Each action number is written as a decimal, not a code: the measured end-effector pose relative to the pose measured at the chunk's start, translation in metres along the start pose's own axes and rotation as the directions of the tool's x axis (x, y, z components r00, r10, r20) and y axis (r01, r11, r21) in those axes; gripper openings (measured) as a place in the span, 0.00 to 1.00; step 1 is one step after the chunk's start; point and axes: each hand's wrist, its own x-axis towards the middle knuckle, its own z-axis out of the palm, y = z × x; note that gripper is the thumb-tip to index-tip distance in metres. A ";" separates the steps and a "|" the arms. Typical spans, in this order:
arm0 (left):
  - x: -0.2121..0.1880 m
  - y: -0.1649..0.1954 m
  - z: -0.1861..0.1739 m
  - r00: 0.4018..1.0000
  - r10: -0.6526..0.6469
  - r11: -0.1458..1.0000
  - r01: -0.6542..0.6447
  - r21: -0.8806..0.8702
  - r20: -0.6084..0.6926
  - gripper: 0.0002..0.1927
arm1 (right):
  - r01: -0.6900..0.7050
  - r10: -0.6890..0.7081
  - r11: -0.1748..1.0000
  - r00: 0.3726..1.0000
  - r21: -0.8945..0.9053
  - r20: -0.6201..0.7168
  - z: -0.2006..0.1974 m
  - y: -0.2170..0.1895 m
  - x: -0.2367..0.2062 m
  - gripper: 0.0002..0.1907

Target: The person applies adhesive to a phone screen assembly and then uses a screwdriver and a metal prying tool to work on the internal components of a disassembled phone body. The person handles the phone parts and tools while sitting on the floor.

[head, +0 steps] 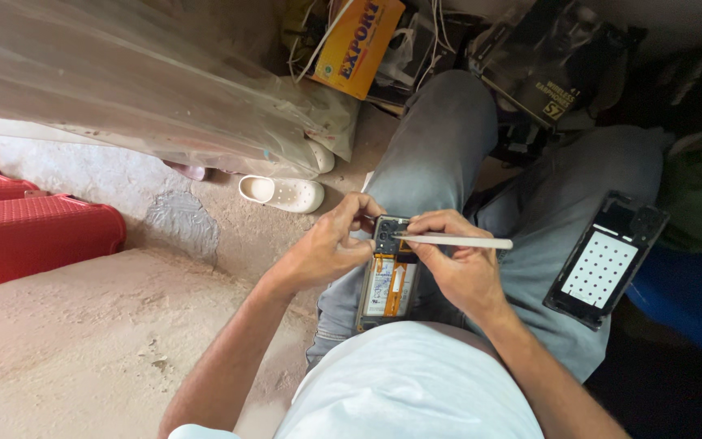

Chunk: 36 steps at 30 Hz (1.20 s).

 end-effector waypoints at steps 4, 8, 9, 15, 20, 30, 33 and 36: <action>0.000 0.003 0.002 1.000 -0.028 0.999 0.028 0.031 -0.002 0.18 | 0.139 -0.139 0.986 0.990 -0.091 0.000 -0.001 -0.002 -0.003 0.07; 0.001 0.004 0.004 1.000 -0.029 0.999 0.029 -0.019 -0.005 0.18 | 0.166 -0.168 0.973 0.986 -0.163 -0.001 0.003 -0.004 -0.005 0.07; 0.001 0.003 0.005 1.000 -0.025 1.000 0.025 -0.017 -0.002 0.18 | 0.205 -0.209 0.960 0.978 -0.193 -0.001 0.003 -0.004 -0.004 0.07; 0.000 0.000 0.011 0.998 0.061 0.998 -0.061 0.002 -0.014 0.18 | 0.336 -0.341 0.902 0.940 -0.270 0.030 0.008 -0.008 -0.001 0.11; -0.001 -0.005 0.016 0.998 -0.055 0.998 0.054 -0.015 -0.040 0.20 | 0.365 -0.362 0.889 0.930 -0.277 0.062 0.010 -0.010 0.001 0.12; -0.024 -0.010 0.037 0.998 0.066 0.992 -0.068 0.106 0.020 0.16 | 0.350 -0.348 0.904 0.936 -0.246 0.052 0.009 -0.004 0.002 0.12; -0.026 -0.008 0.036 0.994 0.092 0.977 -0.103 -0.189 -0.065 0.17 | 0.310 -0.312 0.930 0.950 -0.199 0.021 0.008 -0.002 0.001 0.10; -0.023 -0.003 0.027 0.996 -0.026 0.948 -0.003 -0.319 -0.089 0.17 | 0.268 -0.270 0.953 0.963 -0.141 0.004 0.006 0.001 0.000 0.09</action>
